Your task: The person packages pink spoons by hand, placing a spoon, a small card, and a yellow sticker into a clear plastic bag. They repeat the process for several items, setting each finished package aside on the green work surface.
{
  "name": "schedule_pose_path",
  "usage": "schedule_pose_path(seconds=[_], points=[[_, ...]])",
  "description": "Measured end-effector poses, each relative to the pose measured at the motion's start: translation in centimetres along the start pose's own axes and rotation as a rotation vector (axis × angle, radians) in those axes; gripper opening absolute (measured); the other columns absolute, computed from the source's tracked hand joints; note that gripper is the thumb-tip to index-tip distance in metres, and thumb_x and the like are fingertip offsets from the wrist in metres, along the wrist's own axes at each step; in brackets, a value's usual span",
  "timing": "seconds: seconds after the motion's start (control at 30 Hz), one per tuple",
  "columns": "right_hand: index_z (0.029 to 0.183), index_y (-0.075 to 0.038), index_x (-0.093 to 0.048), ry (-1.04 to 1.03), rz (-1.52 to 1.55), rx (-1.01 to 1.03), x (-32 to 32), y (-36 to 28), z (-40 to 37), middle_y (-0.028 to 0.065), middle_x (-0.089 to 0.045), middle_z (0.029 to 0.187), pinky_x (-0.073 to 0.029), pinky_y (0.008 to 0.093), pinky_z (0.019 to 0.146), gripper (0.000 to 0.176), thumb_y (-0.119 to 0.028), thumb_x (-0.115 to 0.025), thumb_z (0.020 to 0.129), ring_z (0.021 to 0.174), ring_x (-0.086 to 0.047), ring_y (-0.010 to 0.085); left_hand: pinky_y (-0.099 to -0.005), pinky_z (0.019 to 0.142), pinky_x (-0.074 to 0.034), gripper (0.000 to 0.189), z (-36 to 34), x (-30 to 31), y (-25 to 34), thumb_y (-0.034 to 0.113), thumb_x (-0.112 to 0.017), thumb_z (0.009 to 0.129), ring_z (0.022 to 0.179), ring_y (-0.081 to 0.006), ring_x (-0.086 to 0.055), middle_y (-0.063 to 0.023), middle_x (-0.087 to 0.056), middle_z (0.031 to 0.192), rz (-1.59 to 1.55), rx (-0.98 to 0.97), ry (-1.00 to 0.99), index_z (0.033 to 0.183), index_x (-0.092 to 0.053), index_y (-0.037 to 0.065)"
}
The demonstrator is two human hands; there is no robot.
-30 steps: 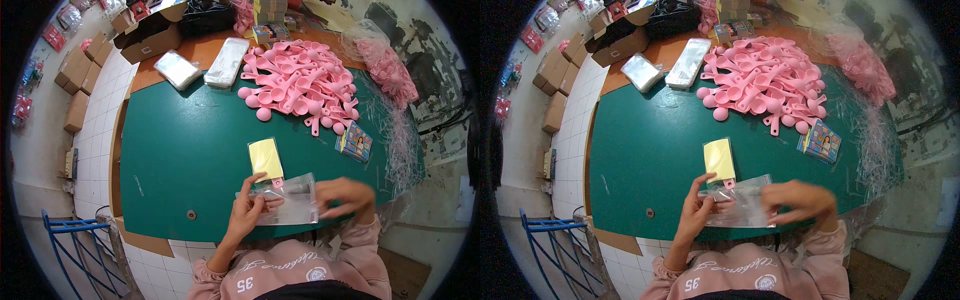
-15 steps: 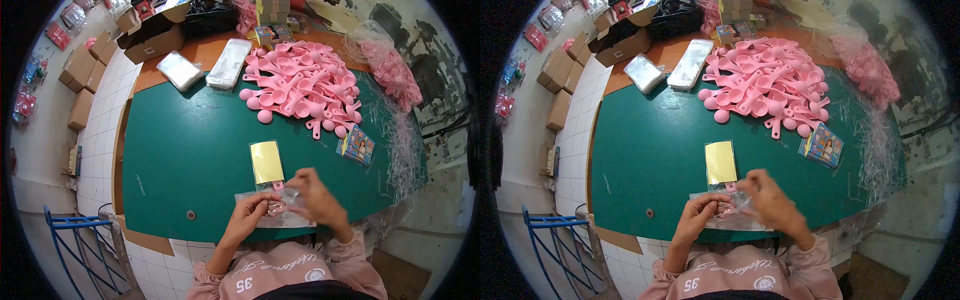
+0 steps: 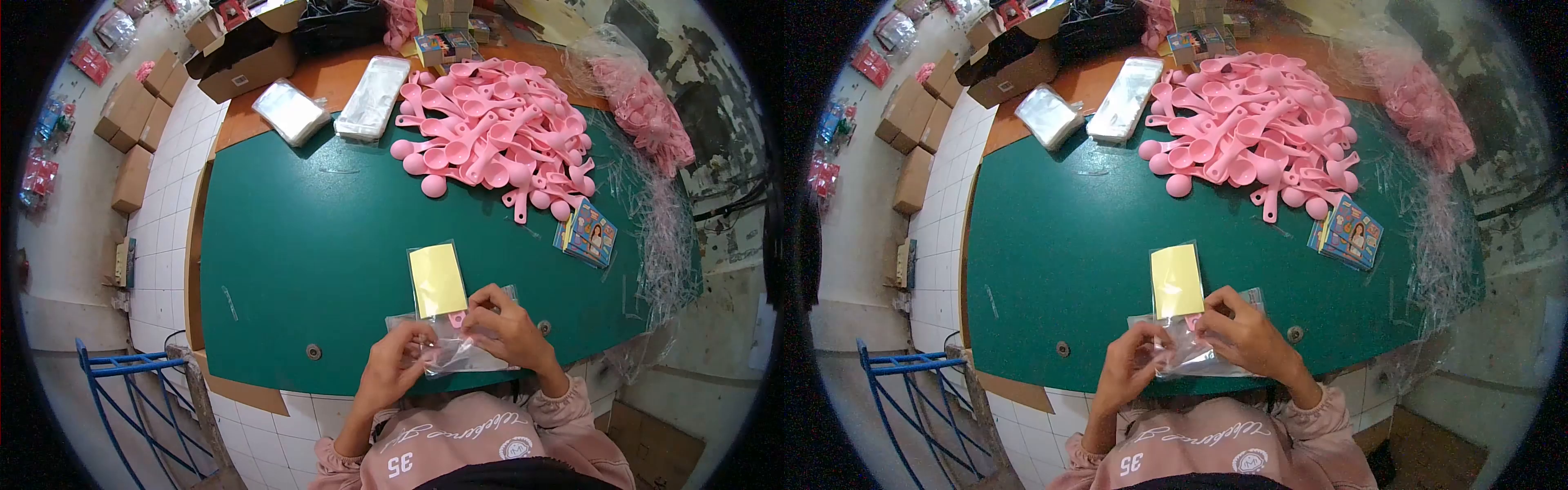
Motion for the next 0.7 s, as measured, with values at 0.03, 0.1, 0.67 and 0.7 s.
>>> schedule_pose_path(seconds=[0.03, 0.1, 0.67, 0.7], points=[[0.091, -0.003, -0.058, -0.036, 0.008, 0.009, 0.0, -0.1, 0.1, 0.0121, -0.046, 0.093, -0.046, 0.0335, 0.074, 0.025, -0.001, -0.068, 0.068, 0.083, -0.054, 0.0248, -0.0236, 0.066, -0.050, 0.019, 0.0, -0.1, 0.0, -0.004, -0.058, 0.078, 0.079, -0.0119, -0.058, -0.0062, -0.059, 0.087, 0.074, -0.051, -0.050, 0.096, -0.052, -0.001], [0.090, -0.002, -0.058, -0.053, 0.048, -0.006, 0.1, 0.1, 0.0, 0.0122, -0.045, 0.095, -0.046, 0.0332, 0.074, 0.023, -0.001, -0.067, 0.069, 0.083, -0.053, 0.0243, -0.0233, 0.067, -0.049, 0.013, 0.2, 0.0, 0.0, -0.002, -0.062, 0.076, 0.083, -0.0113, -0.057, -0.0054, -0.057, 0.087, -0.012, 0.024, -0.001, 0.087, -0.055, -0.002], [0.089, 0.002, -0.049, 0.351, 0.503, -0.508, -2.6, 2.3, -1.0, 0.0069, -0.058, 0.080, -0.051, 0.0234, 0.065, 0.013, -0.002, -0.058, 0.080, 0.075, -0.059, 0.0093, -0.0191, 0.058, -0.045, 0.014, 0.9, -1.4, -0.4, 0.005, -0.064, 0.079, 0.067, -0.0062, -0.056, -0.0026, -0.057, 0.075, -0.280, 0.151, 0.329, 0.087, -0.054, -0.001], [0.088, 0.002, -0.049, 0.383, 0.475, -0.506, -2.6, 2.1, -1.0, 0.0067, -0.059, 0.079, -0.051, 0.0234, 0.065, 0.013, -0.002, -0.059, 0.080, 0.075, -0.059, 0.0088, -0.0191, 0.058, -0.045, 0.014, 0.9, -1.4, -0.7, 0.005, -0.064, 0.079, 0.067, -0.0062, -0.056, -0.0026, -0.057, 0.075, -0.280, 0.151, 0.329, 0.087, -0.054, -0.001]])
Point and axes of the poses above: each hand's wrist, its own z-axis towards the middle knuckle, its own x-axis out of the back of the hand, y = z × x, the point moved 3 cm from there along z, towards the middle knuckle
